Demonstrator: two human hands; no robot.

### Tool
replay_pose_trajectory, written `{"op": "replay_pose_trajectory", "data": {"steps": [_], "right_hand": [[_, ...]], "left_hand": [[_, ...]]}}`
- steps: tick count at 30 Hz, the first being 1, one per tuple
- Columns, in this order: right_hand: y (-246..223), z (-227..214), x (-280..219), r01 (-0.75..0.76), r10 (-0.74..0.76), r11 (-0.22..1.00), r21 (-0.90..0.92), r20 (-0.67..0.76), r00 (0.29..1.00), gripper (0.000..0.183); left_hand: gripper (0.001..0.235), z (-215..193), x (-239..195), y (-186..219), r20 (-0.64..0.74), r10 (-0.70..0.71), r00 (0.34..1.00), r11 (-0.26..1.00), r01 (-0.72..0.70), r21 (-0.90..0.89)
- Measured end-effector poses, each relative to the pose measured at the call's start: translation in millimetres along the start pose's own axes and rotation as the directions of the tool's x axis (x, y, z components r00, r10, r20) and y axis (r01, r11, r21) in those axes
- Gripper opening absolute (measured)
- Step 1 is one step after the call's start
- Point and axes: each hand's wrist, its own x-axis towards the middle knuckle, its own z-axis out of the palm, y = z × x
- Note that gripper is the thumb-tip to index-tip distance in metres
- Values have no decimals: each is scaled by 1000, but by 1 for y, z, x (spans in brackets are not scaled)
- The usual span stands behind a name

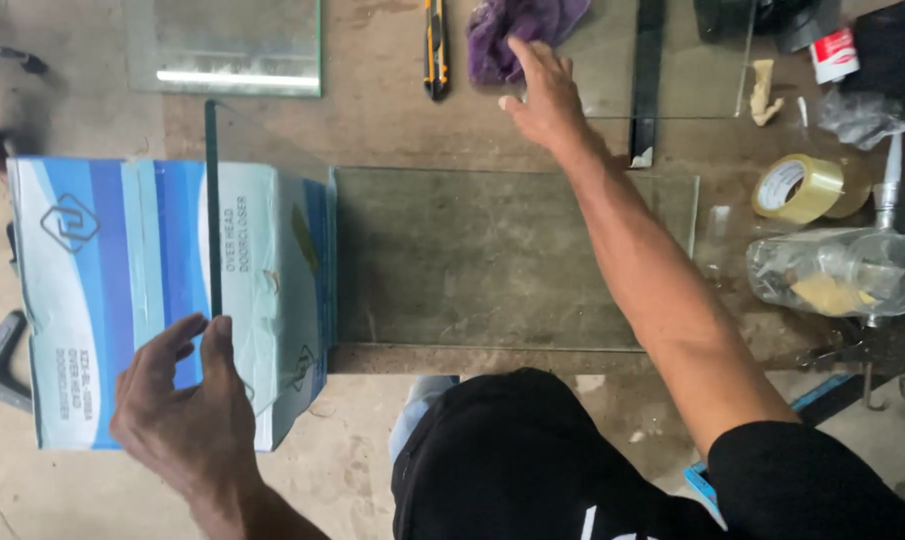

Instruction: Applying sealant to the edges of glass panels using a caulking gun and assembling them together.

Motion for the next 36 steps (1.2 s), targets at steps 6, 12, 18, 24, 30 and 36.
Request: {"op": "replay_pose_trajectory", "data": {"steps": [6, 12, 18, 24, 30, 36], "right_hand": [[-27, 0, -13, -163, 178, 974, -157, 84, 980, 89], [-34, 39, 5, 18, 24, 920, -393, 102, 995, 84], [-47, 73, -5, -88, 180, 929, -360, 233, 956, 80], [-54, 70, -15, -79, 190, 924, -374, 270, 944, 79], [-54, 70, -32, -69, 131, 968, -241, 251, 959, 75], [-60, 77, -39, -21, 85, 897, -442, 126, 988, 75]], "left_hand": [[19, 3, -4, 0, -31, 22, 999, 997, -20, 71], [18, 5, -6, 2, -34, 8, 999, 992, -4, 125], [16, 4, -5, 5, -45, -29, 999, 995, 33, 90], [17, 2, -6, 8, -30, -10, 1000, 994, 13, 107], [19, 1, -6, 6, 6, -40, 999, 992, 39, 119], [19, 4, -4, 3, -80, 78, 994, 995, -73, 61]]}}
